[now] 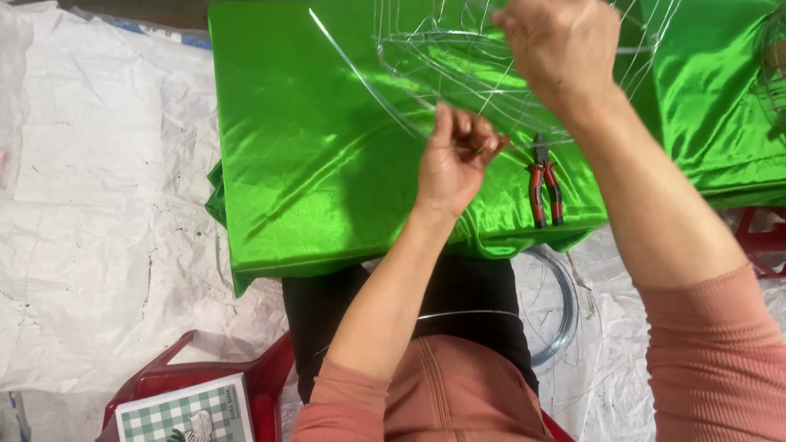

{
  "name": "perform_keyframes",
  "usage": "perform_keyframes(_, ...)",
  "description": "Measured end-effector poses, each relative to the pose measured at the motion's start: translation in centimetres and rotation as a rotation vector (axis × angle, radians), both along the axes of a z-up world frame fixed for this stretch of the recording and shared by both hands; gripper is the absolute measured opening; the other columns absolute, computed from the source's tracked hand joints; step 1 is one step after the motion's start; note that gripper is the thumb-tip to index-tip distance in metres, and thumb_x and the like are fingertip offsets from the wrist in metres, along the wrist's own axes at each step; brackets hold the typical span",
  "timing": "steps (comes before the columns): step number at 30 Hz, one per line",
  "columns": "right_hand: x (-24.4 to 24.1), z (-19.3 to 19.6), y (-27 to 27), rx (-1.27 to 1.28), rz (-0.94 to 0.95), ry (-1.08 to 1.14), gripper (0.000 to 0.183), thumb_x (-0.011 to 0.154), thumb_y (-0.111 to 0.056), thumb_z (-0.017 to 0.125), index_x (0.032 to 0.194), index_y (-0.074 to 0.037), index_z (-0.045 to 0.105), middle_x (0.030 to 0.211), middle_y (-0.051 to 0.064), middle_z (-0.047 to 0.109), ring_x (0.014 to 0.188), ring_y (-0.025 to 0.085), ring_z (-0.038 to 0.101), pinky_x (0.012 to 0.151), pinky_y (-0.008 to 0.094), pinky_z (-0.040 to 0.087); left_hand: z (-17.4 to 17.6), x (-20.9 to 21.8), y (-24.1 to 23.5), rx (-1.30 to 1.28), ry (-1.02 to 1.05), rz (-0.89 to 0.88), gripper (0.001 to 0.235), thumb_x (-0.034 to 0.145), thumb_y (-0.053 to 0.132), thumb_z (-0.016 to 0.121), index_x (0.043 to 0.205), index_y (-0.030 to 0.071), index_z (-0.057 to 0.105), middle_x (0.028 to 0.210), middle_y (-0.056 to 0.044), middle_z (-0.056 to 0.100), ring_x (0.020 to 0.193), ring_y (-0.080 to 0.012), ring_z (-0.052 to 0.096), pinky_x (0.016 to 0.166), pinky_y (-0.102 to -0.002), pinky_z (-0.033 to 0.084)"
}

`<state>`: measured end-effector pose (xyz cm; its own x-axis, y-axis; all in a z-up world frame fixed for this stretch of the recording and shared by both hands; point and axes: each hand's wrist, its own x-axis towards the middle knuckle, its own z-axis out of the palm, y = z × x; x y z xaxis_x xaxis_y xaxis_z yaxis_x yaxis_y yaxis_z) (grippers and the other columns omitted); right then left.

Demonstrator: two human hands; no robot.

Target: Shaping and assembling a wire cage base by cutting and twisting metal wires.

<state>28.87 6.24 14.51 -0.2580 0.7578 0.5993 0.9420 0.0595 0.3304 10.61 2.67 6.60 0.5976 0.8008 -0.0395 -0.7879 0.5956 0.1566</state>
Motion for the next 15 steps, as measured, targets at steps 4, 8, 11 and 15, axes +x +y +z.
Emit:
perform_keyframes(4, -2.4, 0.3, -1.6, -0.169, -0.127, 0.08, 0.039, 0.118, -0.048, 0.084, 0.09, -0.023, 0.071, 0.054, -0.01, 0.05, 0.044, 0.007, 0.049, 0.039, 0.028, 0.04, -2.7, -1.0, 0.3, 0.018, 0.041, 0.018, 0.029, 0.099, 0.037, 0.071, 0.103, 0.008, 0.068, 0.107, -0.013, 0.074, 0.09, -0.0267, 0.073, 0.086, -0.044, 0.062)
perform_keyframes(8, -4.7, 3.2, -4.6, -0.194, -0.091, 0.152, 0.047, 0.118, -0.058, 0.058, 0.125, -0.014, 0.073, 0.071, 0.003, 0.065, 0.066, 0.025, 0.064, 0.041, 0.04, 0.047, -3.6, -1.8, 0.2, -0.018, 0.092, 0.058, 0.028, 0.102, 0.033, 0.068, 0.118, 0.01, 0.068, 0.129, -0.012, 0.069, 0.104, -0.0286, 0.071, 0.091, -0.048, 0.061)
perform_keyframes(11, -5.6, 4.0, -9.2, -0.051, 0.093, 0.247, 0.038, 0.105, -0.018, 0.091, 0.131, 0.0, 0.069, 0.107, 0.013, 0.075, 0.092, 0.03, 0.054, 0.079, 0.04, 0.047, -3.8, -2.5, 0.5, -0.066, 0.184, 0.063, 0.028, 0.097, 0.035, 0.071, 0.119, 0.017, 0.066, 0.13, -0.009, 0.067, 0.106, -0.0284, 0.068, 0.094, -0.054, 0.058)
perform_keyframes(15, -4.9, -3.9, -15.9, 0.183, 0.089, 0.77, 0.005, 0.106, -0.003, 0.07, 0.112, -0.003, 0.071, 0.097, 0.013, 0.074, 0.084, 0.026, 0.061, 0.072, 0.036, 0.048, -4.1, -4.1, 0.9, -0.058, 0.395, 0.041, 0.029, 0.107, 0.031, 0.052, 0.133, 0.019, 0.056, 0.135, -0.005, 0.065, 0.108, -0.0243, 0.066, 0.093, -0.052, 0.056)
